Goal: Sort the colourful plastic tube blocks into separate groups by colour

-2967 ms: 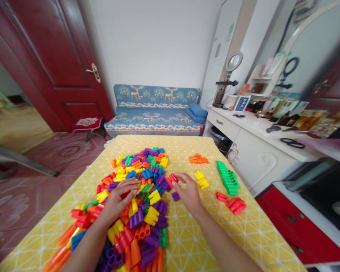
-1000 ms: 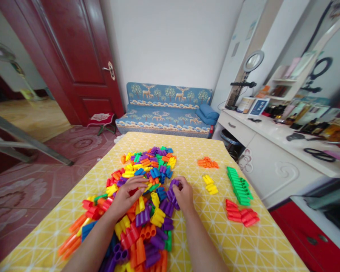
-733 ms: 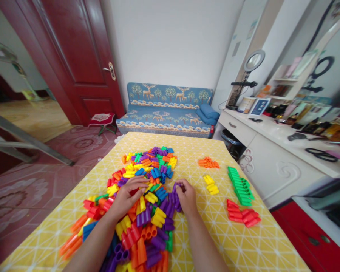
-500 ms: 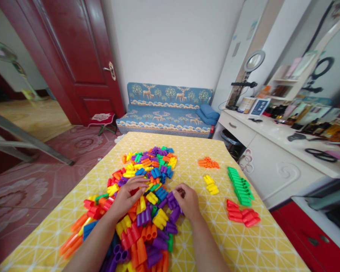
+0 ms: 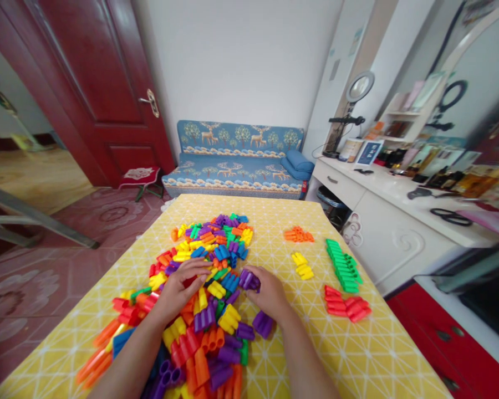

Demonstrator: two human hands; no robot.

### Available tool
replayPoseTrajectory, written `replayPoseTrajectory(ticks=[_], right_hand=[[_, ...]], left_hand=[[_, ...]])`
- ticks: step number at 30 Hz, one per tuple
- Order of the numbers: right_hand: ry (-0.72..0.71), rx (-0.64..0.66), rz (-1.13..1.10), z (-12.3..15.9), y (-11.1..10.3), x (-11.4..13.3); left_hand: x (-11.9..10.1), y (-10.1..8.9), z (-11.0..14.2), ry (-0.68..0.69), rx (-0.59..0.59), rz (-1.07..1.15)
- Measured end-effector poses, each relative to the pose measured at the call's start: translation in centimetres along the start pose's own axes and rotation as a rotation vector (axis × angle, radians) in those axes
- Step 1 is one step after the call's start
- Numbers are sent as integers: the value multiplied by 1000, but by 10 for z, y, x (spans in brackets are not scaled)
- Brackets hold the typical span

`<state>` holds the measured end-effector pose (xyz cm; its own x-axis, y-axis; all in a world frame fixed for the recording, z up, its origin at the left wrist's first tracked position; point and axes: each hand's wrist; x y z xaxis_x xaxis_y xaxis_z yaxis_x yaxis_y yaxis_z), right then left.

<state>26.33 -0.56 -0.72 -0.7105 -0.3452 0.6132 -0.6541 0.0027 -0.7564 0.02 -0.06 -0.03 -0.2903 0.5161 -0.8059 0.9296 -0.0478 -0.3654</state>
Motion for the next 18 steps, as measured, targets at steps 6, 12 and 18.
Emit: replayPoseTrajectory(ticks=[6, 12, 18], right_hand=[[73, -87, -103, 0, 13, -11], [61, -70, -137, 2, 8, -12], [-39, -22, -21, 2, 4, 0]], left_hand=[[-1, 0, 0, -7, 6, -9], [0, 0, 0, -12, 8, -14], [1, 0, 0, 11, 8, -34]])
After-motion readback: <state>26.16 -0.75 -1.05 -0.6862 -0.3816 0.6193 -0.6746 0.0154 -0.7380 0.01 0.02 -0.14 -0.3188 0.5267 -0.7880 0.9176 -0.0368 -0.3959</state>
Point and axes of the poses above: each hand's wrist, its own z-axis away from the middle knuckle, its own y-axis out of the palm, x = y × z, and after that the axes turned 9 degrees about z, right-handed
